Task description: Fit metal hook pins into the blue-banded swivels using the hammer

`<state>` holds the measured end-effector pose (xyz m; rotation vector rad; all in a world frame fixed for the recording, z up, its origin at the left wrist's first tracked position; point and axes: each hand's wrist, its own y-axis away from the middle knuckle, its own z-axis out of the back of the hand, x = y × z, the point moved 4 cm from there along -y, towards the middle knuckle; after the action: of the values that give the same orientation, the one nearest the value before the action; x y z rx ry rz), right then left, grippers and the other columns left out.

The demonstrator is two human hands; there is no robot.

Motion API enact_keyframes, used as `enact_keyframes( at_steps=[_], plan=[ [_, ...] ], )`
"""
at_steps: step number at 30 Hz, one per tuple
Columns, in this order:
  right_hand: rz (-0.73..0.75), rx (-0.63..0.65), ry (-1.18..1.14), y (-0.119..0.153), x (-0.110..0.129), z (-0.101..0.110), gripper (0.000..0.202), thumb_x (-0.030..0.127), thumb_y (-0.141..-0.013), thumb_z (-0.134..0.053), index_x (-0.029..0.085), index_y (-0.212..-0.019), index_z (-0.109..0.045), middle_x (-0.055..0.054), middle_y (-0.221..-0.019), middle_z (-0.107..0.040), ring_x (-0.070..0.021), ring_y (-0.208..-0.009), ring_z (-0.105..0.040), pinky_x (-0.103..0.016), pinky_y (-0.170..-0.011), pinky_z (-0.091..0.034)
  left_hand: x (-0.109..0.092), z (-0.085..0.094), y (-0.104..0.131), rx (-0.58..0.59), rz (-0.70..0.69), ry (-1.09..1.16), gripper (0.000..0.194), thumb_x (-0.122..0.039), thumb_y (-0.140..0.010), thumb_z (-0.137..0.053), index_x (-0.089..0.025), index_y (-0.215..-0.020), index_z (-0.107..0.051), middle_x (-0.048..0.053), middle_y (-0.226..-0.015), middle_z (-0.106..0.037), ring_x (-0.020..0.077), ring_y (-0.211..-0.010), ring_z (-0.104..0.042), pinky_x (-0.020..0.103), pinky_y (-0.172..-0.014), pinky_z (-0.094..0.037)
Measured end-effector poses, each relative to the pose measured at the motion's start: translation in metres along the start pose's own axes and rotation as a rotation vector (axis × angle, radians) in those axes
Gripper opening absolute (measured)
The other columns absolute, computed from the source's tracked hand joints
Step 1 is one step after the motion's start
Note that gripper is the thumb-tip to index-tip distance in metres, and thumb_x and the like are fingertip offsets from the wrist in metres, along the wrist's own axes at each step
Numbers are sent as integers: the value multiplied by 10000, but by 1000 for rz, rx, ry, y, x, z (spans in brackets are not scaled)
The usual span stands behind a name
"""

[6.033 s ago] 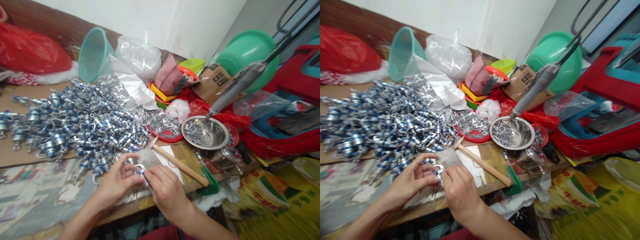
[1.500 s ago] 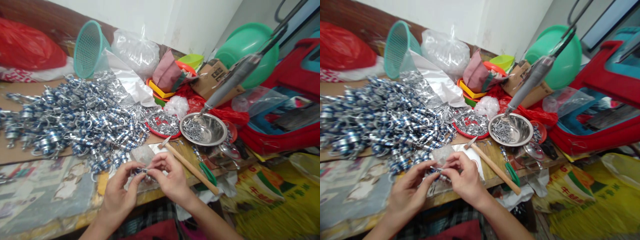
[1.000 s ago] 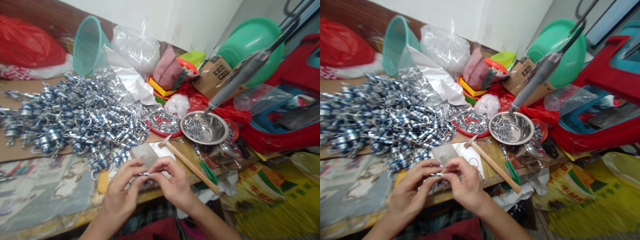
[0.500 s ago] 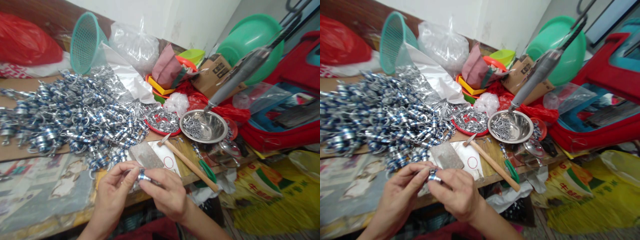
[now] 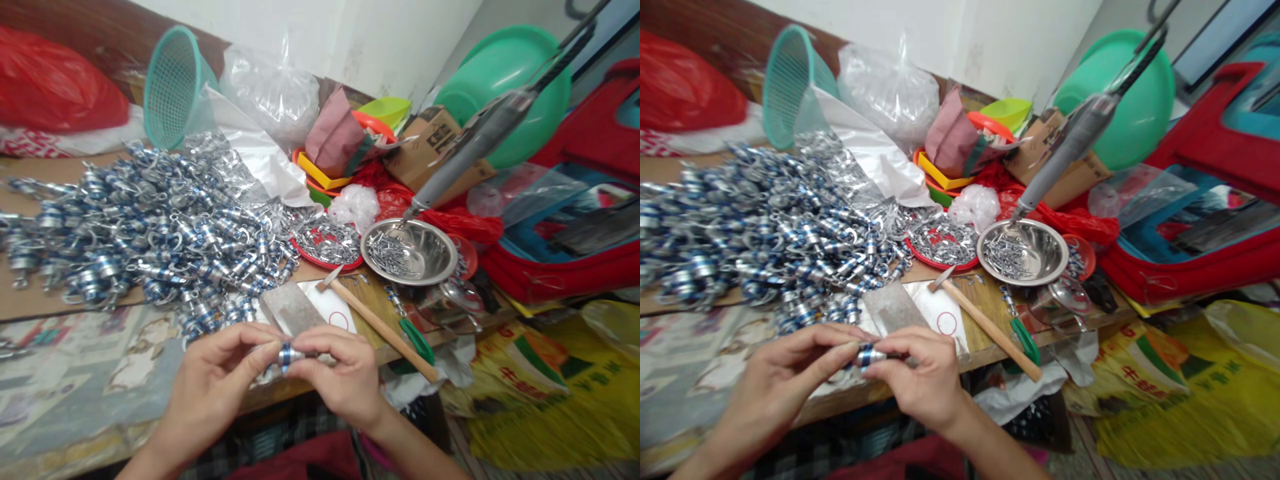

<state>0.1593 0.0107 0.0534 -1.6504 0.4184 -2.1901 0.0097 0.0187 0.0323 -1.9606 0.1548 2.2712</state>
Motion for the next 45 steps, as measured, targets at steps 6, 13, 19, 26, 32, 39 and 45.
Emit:
enact_keyframes(
  at_steps=[6, 13, 19, 26, 32, 39, 45],
  plan=[
    [-506, -15, -180, 7, -30, -2, 161, 232, -538, -749, 140, -653, -686, -19, -548, -660, -117, -452, -590, -180, -425, -466, 20, -9, 1, -184, 273, 255, 222, -324, -655, -672, -180, -824, -665, 22, -770, -716, 159, -717, -639, 225, -659, -494],
    [-526, 77, -132, 10, -35, 0, 185, 319, -636, -688, 138, -667, -672, -10, -518, -632, -117, -436, -568, -212, -438, -470, 22, -20, 5, -159, 278, 445, 585, -244, -630, -704, -228, -1161, -458, -6, -796, -667, 147, -828, -629, 222, -739, -508],
    [-235, 111, 1016, -40, -73, 67, 275, 147, -844, -397, 174, -913, -662, -72, -872, -680, -177, -885, -600, -260, -764, -441, 26, -15, -5, -38, 284, 456, 634, -274, -678, -660, -230, -1220, -335, -11, -754, -620, 159, -723, -635, 268, -658, -524],
    [-283, 312, 1208, -64, -118, 88, 310, 41, -749, -402, 128, -883, -669, -133, -800, -674, -237, -791, -615, -302, -715, -419, 27, -17, -18, 189, 305, 464, 631, -223, -695, -639, -191, -1212, -279, 2, -720, -614, 144, -633, -606, 271, -573, -506],
    [-233, 343, 1190, -63, -111, 85, 349, 10, -689, -450, 119, -960, -642, -121, -870, -646, -211, -836, -593, -275, -744, -416, 29, -16, -21, 136, 289, 496, 614, -169, -661, -650, -232, -1146, -279, -35, -703, -562, 141, -596, -601, 277, -529, -506],
    [27, 177, 704, -41, -51, 48, 197, 117, -794, -472, 174, -833, -657, -30, -827, -668, -130, -776, -606, -236, -731, -470, 33, -16, -24, 43, 277, 536, 618, -125, -599, -667, -271, -1077, -303, -65, -728, -509, 137, -552, -607, 282, -486, -503],
    [324, 282, 520, -14, -14, -9, 270, 59, -815, -405, 155, -865, -653, -53, -801, -653, -153, -744, -576, -273, -656, -465, 32, -15, -24, 35, 290, 547, 625, -100, -578, -672, -270, -1060, -311, -78, -719, -509, 96, -502, -566, 260, -476, -499]
  ],
)
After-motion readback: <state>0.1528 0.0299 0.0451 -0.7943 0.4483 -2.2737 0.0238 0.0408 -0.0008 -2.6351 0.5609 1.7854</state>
